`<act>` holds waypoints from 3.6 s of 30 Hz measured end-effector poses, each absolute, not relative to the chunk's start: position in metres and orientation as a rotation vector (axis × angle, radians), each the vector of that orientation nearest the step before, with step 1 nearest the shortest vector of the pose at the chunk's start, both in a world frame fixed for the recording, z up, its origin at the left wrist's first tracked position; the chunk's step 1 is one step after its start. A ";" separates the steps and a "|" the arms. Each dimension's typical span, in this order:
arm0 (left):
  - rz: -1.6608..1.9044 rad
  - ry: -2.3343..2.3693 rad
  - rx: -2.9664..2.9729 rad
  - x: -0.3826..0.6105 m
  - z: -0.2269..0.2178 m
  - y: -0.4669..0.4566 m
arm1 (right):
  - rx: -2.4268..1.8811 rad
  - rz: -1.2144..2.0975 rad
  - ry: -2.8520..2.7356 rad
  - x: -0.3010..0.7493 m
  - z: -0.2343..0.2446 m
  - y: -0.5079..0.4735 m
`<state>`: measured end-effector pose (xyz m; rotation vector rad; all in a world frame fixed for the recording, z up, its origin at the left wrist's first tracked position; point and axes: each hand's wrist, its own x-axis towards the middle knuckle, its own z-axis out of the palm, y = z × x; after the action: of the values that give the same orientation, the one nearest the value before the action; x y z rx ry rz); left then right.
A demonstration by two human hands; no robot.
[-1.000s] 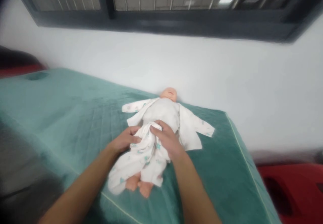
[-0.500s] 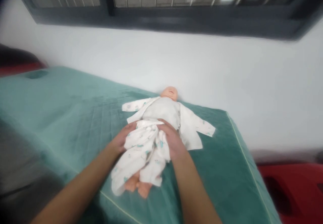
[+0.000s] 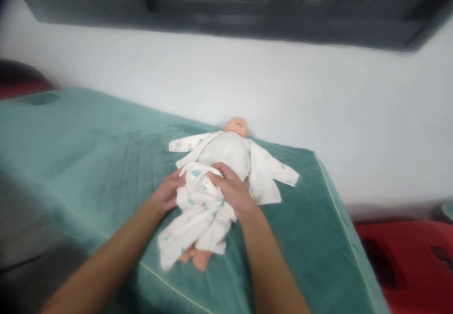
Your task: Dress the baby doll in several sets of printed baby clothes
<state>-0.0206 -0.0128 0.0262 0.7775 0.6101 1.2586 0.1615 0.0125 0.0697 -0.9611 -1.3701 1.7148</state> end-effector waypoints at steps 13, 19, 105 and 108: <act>1.344 0.675 0.742 -0.014 0.025 -0.013 | -0.803 1.784 -2.070 0.168 0.085 0.004; 1.148 0.754 1.024 -0.020 0.028 -0.016 | -0.863 1.869 -1.363 0.171 0.068 0.012; 1.098 1.404 1.010 -0.024 0.047 -0.104 | -0.833 1.222 -2.392 0.172 0.078 -0.006; 1.164 1.408 1.186 -0.028 0.043 -0.086 | -0.896 1.208 -2.384 0.171 0.080 -0.008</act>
<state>-0.0277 -0.0856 0.0432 1.1865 1.4077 1.1642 0.1709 -0.0082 0.0804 -0.8961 -2.3841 1.2078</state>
